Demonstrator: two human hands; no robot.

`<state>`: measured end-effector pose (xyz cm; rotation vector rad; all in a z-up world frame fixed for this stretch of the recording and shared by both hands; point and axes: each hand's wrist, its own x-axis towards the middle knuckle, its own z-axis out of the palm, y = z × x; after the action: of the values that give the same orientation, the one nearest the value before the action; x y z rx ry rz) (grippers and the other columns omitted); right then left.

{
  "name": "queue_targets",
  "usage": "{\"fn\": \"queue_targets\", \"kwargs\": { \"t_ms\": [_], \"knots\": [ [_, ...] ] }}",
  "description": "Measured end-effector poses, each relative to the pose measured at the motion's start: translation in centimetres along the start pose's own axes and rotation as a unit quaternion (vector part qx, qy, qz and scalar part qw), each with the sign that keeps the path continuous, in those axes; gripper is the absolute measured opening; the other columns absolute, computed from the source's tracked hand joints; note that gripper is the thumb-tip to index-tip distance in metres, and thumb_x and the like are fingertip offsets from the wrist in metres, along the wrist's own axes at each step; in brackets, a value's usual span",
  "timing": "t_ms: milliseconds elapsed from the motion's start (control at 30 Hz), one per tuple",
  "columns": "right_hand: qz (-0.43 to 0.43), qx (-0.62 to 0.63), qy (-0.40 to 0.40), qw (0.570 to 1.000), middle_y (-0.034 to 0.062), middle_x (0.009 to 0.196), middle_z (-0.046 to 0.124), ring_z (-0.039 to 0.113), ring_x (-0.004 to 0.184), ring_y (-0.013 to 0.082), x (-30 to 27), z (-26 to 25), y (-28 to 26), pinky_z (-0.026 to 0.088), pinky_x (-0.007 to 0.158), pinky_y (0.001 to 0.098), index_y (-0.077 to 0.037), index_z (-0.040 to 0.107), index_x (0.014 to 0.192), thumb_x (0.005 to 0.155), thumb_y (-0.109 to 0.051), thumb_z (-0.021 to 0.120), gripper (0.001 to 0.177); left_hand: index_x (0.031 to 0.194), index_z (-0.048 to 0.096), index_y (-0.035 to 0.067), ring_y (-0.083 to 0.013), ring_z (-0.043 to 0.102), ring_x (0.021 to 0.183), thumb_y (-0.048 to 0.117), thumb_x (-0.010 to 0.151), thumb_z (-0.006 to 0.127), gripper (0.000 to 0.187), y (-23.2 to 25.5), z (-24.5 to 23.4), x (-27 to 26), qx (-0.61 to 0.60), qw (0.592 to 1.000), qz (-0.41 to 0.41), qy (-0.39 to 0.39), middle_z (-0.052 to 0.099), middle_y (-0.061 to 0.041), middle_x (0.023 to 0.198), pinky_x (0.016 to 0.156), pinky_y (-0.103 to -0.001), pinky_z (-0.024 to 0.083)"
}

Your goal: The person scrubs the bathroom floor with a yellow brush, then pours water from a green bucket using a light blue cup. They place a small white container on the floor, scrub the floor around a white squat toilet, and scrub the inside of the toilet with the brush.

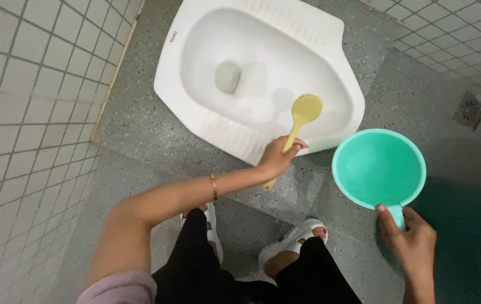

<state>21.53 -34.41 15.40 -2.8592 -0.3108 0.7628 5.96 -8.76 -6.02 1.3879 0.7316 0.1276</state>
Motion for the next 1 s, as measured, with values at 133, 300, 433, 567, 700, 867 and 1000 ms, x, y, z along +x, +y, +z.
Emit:
{"fn": "queue_targets", "kwargs": {
  "t_ms": [133,300,433,567,700,867,1000],
  "knots": [
    [-0.195,-0.057,0.031,0.979,0.0205,0.073,0.073,0.071,0.058,0.0268,1.4,0.5,-1.1,0.053,0.051,0.0420,0.007,0.079,0.103,0.109,-0.040,0.077,0.047,0.129,0.073,0.011,-0.0097,0.067,0.079,0.013,0.110,0.058,0.025,0.7,-4.3,-1.3,0.014,0.999,-0.007,0.042,0.079,-0.004,0.114,0.066,-0.024,0.059],
    [-0.314,-0.087,0.049,0.944,0.0249,0.068,0.073,0.074,0.054,0.0336,3.9,2.3,-8.9,0.057,0.048,0.0459,0.015,0.075,0.114,0.107,-0.036,0.077,0.051,0.131,0.073,0.011,-0.0185,0.064,0.074,0.013,0.110,0.059,0.025,1.9,-12.3,-2.5,0.035,0.992,-0.070,0.098,0.079,-0.006,0.115,0.062,-0.029,0.054],
    [-0.435,-0.135,0.117,0.883,0.0249,0.066,0.069,0.069,0.051,0.0323,6.5,4.3,-16.5,0.052,0.042,0.0430,0.016,0.071,0.117,0.112,-0.029,0.079,0.046,0.124,0.077,0.006,-0.0153,0.077,0.109,0.008,0.110,0.063,0.020,1.9,-17.1,-3.6,0.041,0.979,0.097,0.175,0.082,-0.008,0.116,0.095,-0.030,0.061],
    [-0.454,-0.176,0.159,0.859,0.0193,0.060,0.067,0.067,0.045,0.0289,8.4,5.6,-22.6,0.048,0.036,0.0419,0.011,0.068,0.111,0.112,-0.025,0.081,0.038,0.120,0.077,0.002,-0.0181,0.078,0.107,0.006,0.108,0.064,0.018,3.1,-20.3,-5.6,0.013,0.969,0.089,0.231,0.082,-0.009,0.109,0.095,-0.034,0.061],
    [-0.513,-0.180,0.246,0.803,0.0154,0.067,0.067,0.066,0.049,0.0263,9.4,5.5,-26.1,0.047,0.039,0.0403,0.005,0.066,0.112,0.111,-0.020,0.084,0.030,0.120,0.076,0.002,-0.0169,0.077,0.109,0.008,0.109,0.063,0.018,3.9,-21.7,-6.8,-0.005,0.964,0.099,0.245,0.081,-0.008,0.110,0.096,-0.032,0.060],
    [-0.506,-0.198,0.287,0.789,0.0130,0.080,0.070,0.069,0.057,0.0250,10.4,5.7,-27.3,0.050,0.048,0.0403,-0.002,0.063,0.112,0.115,-0.014,0.084,0.025,0.122,0.078,0.003,-0.0147,0.072,0.098,0.009,0.109,0.062,0.021,4.6,-22.5,-7.7,0.015,0.966,0.075,0.247,0.080,-0.008,0.107,0.087,-0.032,0.057],
    [-0.516,-0.193,0.342,0.761,0.0136,0.095,0.076,0.074,0.070,0.0284,10.3,5.0,-27.1,0.055,0.056,0.0409,0.000,0.062,0.116,0.109,-0.013,0.085,0.027,0.121,0.078,0.004,-0.0125,0.067,0.088,0.012,0.109,0.062,0.021,5.4,-21.9,-7.0,0.014,0.972,0.055,0.227,0.081,-0.007,0.106,0.079,-0.031,0.057]
  ]
}}
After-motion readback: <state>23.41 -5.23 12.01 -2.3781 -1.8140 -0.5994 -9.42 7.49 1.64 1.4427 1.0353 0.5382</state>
